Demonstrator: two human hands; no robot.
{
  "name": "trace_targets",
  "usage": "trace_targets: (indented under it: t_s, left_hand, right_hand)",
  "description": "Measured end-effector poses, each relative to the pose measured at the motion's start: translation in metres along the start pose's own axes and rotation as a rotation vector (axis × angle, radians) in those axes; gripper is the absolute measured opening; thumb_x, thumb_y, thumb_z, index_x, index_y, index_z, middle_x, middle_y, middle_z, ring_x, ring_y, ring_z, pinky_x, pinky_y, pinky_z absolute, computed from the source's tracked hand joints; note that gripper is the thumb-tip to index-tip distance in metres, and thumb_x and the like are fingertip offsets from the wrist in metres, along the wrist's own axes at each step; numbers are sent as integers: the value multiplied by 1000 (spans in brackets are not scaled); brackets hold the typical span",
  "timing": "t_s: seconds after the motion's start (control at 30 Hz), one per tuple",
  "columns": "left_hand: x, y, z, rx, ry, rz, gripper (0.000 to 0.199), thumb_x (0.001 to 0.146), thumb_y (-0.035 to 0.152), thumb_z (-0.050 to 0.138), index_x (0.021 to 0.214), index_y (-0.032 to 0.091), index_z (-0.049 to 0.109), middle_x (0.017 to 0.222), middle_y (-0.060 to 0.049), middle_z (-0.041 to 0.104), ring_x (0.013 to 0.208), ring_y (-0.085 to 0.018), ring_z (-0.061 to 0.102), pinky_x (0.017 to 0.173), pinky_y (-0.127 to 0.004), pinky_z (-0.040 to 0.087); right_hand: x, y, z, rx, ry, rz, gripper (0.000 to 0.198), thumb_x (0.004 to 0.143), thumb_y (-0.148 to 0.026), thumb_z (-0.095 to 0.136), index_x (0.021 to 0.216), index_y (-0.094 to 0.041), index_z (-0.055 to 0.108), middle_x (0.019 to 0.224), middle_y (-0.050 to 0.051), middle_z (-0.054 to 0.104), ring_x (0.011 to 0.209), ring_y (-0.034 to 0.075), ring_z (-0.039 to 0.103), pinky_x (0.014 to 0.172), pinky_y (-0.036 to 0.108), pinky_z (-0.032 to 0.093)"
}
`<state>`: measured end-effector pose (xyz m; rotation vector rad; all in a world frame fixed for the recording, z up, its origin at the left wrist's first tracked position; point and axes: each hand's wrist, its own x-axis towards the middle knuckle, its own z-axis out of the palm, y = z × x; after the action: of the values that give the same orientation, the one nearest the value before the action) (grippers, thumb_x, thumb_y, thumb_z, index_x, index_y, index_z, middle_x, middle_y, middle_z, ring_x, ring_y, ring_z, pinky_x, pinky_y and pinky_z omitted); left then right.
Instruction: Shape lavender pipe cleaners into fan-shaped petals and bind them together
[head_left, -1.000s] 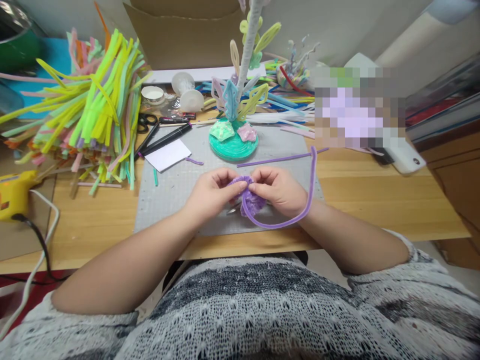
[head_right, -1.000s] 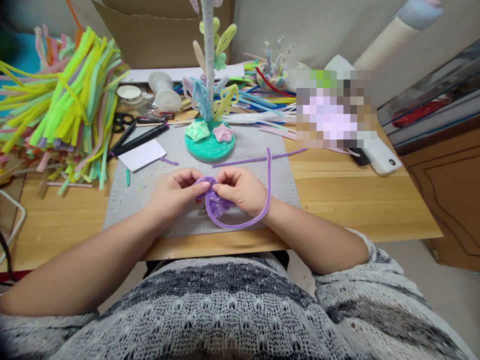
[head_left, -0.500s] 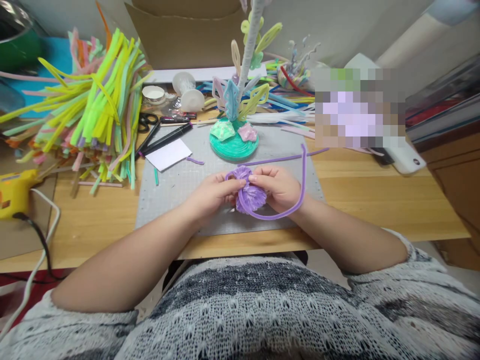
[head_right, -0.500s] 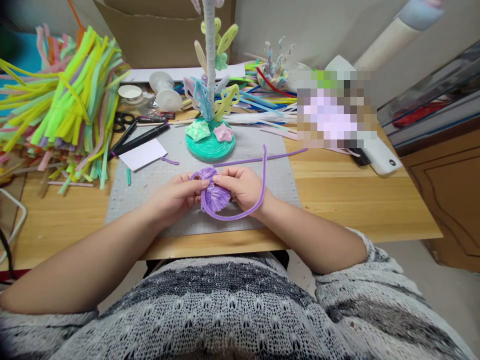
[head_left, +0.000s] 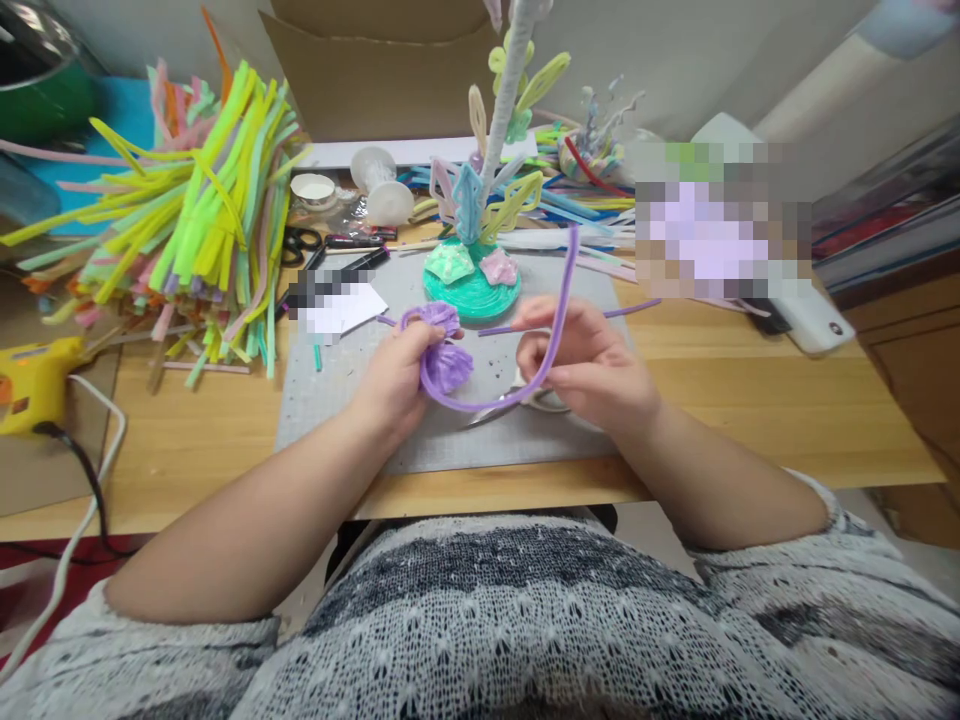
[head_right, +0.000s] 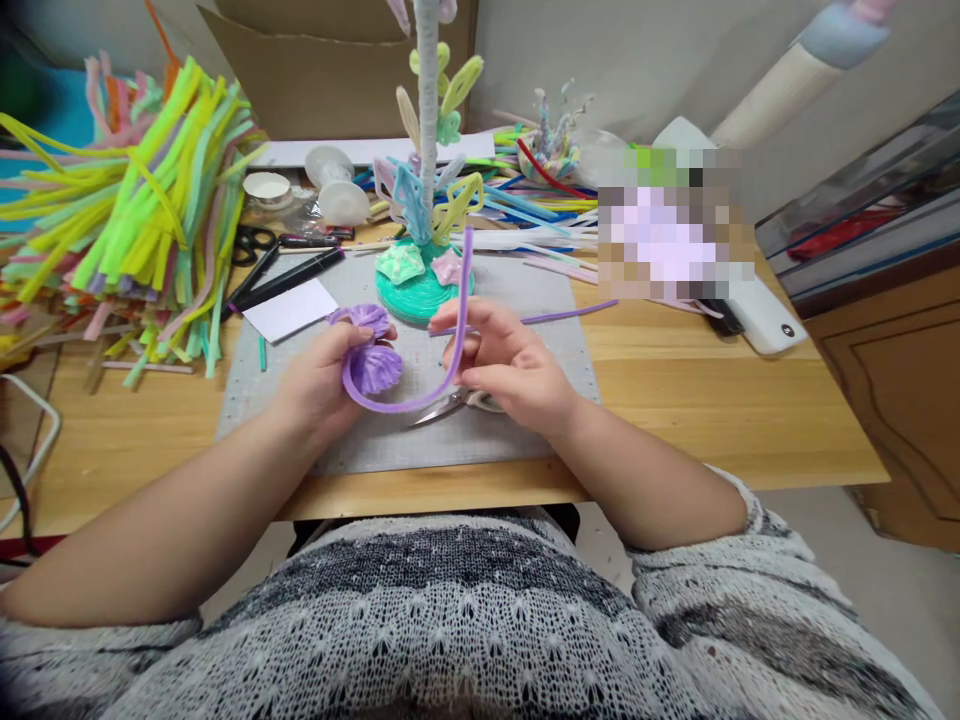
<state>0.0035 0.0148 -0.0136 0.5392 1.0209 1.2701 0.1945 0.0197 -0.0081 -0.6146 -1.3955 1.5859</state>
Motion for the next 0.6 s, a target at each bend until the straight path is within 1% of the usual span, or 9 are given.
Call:
trace_targets:
  t_s: [0.07, 0.1, 0.17, 0.23, 0.3, 0.37, 0.47, 0.53, 0.6]
  left_hand:
    - [0, 1, -1, 44, 2, 87, 9, 62, 15, 61, 69, 15, 67, 69, 1, 67, 62, -11, 56, 56, -20, 44]
    - [0, 1, -1, 66, -8, 111, 9, 62, 15, 62, 70, 15, 66, 70, 0, 67, 62, -10, 56, 55, -20, 43]
    - [-1, 1, -2, 86, -40, 113, 8, 62, 15, 63, 70, 16, 65, 70, 0, 67, 61, -10, 55, 54, -19, 44]
    - [-3, 3, -1, 60, -104, 76, 5, 63, 14, 64, 67, 15, 61, 65, 1, 64, 59, -9, 55, 55, -18, 44]
    - [-5, 6, 1, 6, -185, 7, 7, 65, 15, 64, 65, 15, 57, 60, 2, 59, 56, -8, 52, 55, -17, 43]
    - [-7, 9, 3, -51, -242, -66, 9, 68, 21, 63, 67, 15, 57, 59, 2, 56, 53, -8, 51, 54, -18, 43]
    - [-9, 12, 4, -116, -253, -101, 15, 73, 30, 56, 73, 15, 59, 63, -2, 60, 56, -13, 55, 57, -24, 47]
    - [-9, 13, 3, -130, -244, -97, 17, 72, 29, 52, 74, 15, 61, 68, -4, 64, 63, -15, 59, 60, -27, 49]
    - [-9, 13, 2, -118, -239, -102, 17, 69, 25, 51, 75, 13, 62, 71, -6, 65, 65, -15, 59, 58, -25, 47]
  right_hand:
    - [-3, -4, 2, 99, -102, 67, 30, 76, -37, 70, 103, -27, 62, 113, 3, 61, 61, 10, 57, 46, 24, 39]
    - [-4, -4, 4, 131, -134, 88, 27, 79, -42, 66, 101, -26, 62, 111, 4, 63, 59, 10, 58, 44, 23, 37]
    - [-6, -4, 6, 157, -160, 111, 25, 86, -49, 58, 95, -25, 61, 97, 3, 67, 53, 9, 56, 42, 23, 35]
    - [-5, -4, 6, 151, -118, 131, 28, 90, -52, 52, 88, -25, 60, 74, -1, 66, 45, 9, 51, 42, 23, 34]
    - [-2, -8, 7, 144, 2, 154, 31, 88, -56, 53, 85, -25, 59, 55, -6, 55, 38, 8, 42, 40, 22, 30]
    - [3, -14, 7, 147, 157, 173, 35, 86, -60, 54, 83, -26, 57, 47, -9, 43, 35, 7, 32, 40, 22, 25]
    - [11, -22, 4, 138, 360, 175, 40, 89, -63, 45, 81, -25, 55, 46, -9, 34, 36, 8, 26, 40, 24, 22]
    - [15, -24, 0, 129, 477, 140, 36, 92, -57, 44, 81, -25, 55, 49, -8, 34, 37, 8, 26, 40, 24, 19]
    - [17, -21, -9, 124, 594, 86, 29, 92, -51, 45, 83, -24, 54, 53, -7, 35, 39, 8, 25, 40, 24, 14]
